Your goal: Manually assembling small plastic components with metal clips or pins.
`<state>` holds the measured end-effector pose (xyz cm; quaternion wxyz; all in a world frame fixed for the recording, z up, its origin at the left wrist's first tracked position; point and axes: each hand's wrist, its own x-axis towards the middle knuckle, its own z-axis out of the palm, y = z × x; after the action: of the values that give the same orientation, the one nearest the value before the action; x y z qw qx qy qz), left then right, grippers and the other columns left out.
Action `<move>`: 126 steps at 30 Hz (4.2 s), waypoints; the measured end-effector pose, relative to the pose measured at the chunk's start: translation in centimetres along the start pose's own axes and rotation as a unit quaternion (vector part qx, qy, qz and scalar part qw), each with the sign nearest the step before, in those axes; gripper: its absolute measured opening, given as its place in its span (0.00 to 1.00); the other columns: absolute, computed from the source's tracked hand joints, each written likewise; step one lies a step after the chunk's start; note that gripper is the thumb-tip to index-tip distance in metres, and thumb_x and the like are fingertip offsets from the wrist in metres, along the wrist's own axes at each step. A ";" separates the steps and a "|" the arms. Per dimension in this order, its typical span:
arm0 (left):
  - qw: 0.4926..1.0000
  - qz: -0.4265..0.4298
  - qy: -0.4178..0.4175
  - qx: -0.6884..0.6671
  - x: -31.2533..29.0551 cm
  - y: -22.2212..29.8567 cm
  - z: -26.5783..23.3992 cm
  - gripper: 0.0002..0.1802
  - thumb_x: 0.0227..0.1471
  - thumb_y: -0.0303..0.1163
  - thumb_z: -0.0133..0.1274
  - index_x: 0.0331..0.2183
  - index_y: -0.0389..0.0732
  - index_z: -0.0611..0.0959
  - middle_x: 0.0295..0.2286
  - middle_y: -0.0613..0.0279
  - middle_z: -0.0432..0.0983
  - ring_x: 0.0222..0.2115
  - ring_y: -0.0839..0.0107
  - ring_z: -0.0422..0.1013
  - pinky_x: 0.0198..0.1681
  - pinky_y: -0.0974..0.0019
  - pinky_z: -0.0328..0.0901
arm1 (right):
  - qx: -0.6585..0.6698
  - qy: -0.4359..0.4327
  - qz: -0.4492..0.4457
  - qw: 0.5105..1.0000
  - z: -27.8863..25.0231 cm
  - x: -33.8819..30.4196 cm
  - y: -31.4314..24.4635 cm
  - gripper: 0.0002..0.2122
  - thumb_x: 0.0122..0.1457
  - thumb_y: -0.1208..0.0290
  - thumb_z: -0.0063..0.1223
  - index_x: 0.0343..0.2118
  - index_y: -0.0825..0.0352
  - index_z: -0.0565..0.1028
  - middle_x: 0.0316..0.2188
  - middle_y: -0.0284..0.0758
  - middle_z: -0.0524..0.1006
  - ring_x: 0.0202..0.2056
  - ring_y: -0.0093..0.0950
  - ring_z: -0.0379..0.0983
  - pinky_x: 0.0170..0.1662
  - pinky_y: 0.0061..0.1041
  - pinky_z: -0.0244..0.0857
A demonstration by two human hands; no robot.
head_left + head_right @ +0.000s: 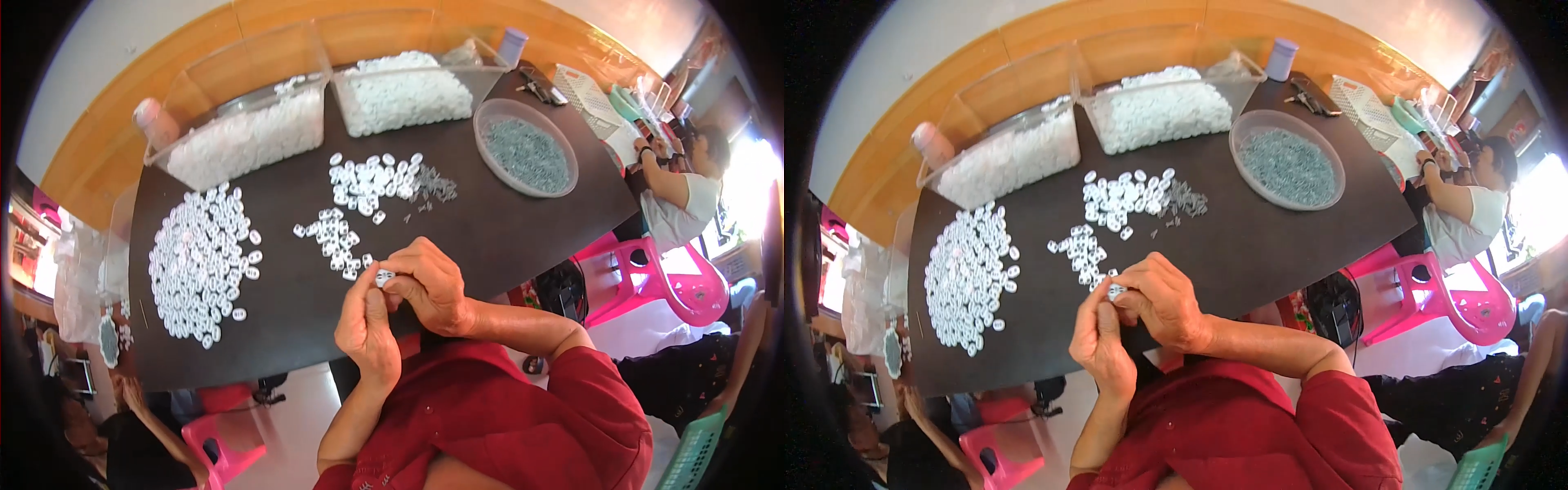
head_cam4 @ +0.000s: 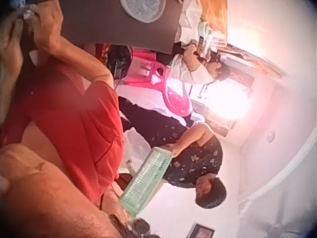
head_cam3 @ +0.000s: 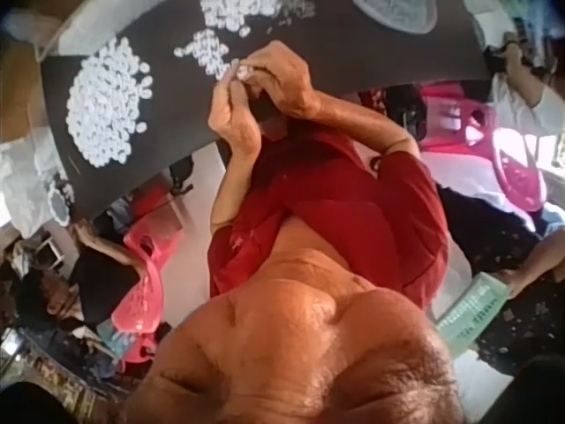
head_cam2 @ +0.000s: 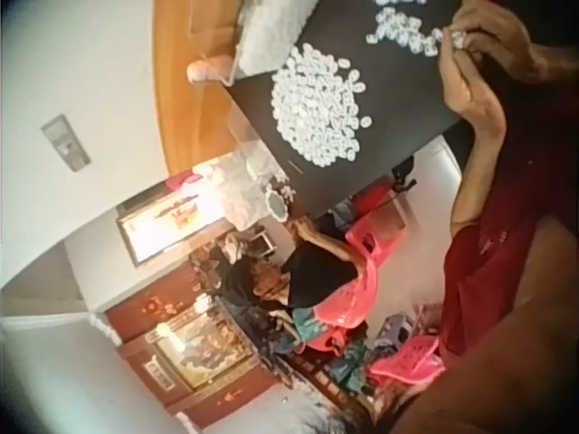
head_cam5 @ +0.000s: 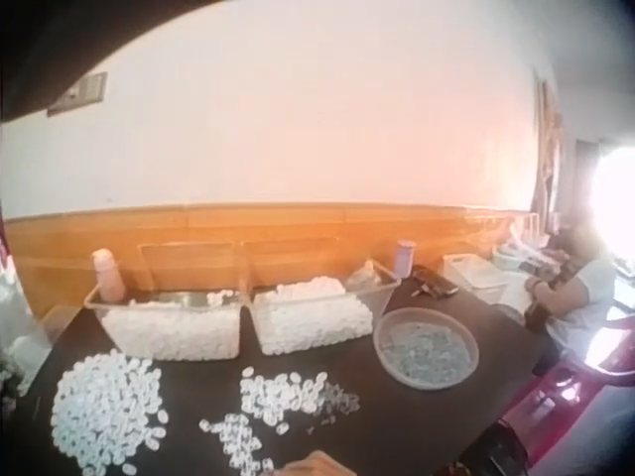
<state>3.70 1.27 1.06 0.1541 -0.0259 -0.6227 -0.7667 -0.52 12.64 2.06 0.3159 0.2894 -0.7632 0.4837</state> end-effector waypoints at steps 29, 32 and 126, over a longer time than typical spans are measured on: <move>0.747 0.324 -0.223 0.536 11.8 -3.6 2.6 0.05 0.31 0.19 0.53 0.20 0.37 0.78 0.23 0.54 0.69 0.26 0.60 0.67 0.28 0.61 0.64 | -0.241 -0.082 -0.107 0.961 -6.7 9.5 9.5 0.04 0.47 0.80 0.55 0.28 0.67 0.75 0.26 0.35 0.75 0.31 0.36 0.69 0.34 0.31 0.64; 0.771 0.311 -0.254 0.494 11.2 -3.2 2.3 0.07 0.31 0.18 0.52 0.21 0.37 0.79 0.23 0.55 0.68 0.26 0.60 0.67 0.28 0.61 0.64 | -0.206 -0.129 -0.054 0.968 -6.7 7.2 8.8 0.05 0.46 0.80 0.56 0.28 0.67 0.76 0.26 0.35 0.75 0.30 0.36 0.69 0.33 0.31 0.64; 0.952 -0.204 -0.038 -0.224 4.3 -0.4 -1.6 0.07 0.52 0.23 0.52 0.33 0.30 0.77 0.22 0.61 0.74 0.19 0.76 0.67 0.24 0.76 0.64 | 0.098 -0.067 0.240 0.963 -0.3 1.3 0.4 0.03 0.51 0.82 0.54 0.29 0.70 0.74 0.25 0.33 0.72 0.26 0.20 0.70 0.28 0.20 0.64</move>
<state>-0.21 -1.09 1.30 -0.0389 0.0387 -0.4325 -0.9000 -1.59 12.92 2.91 0.1084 0.1588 -0.7786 0.5974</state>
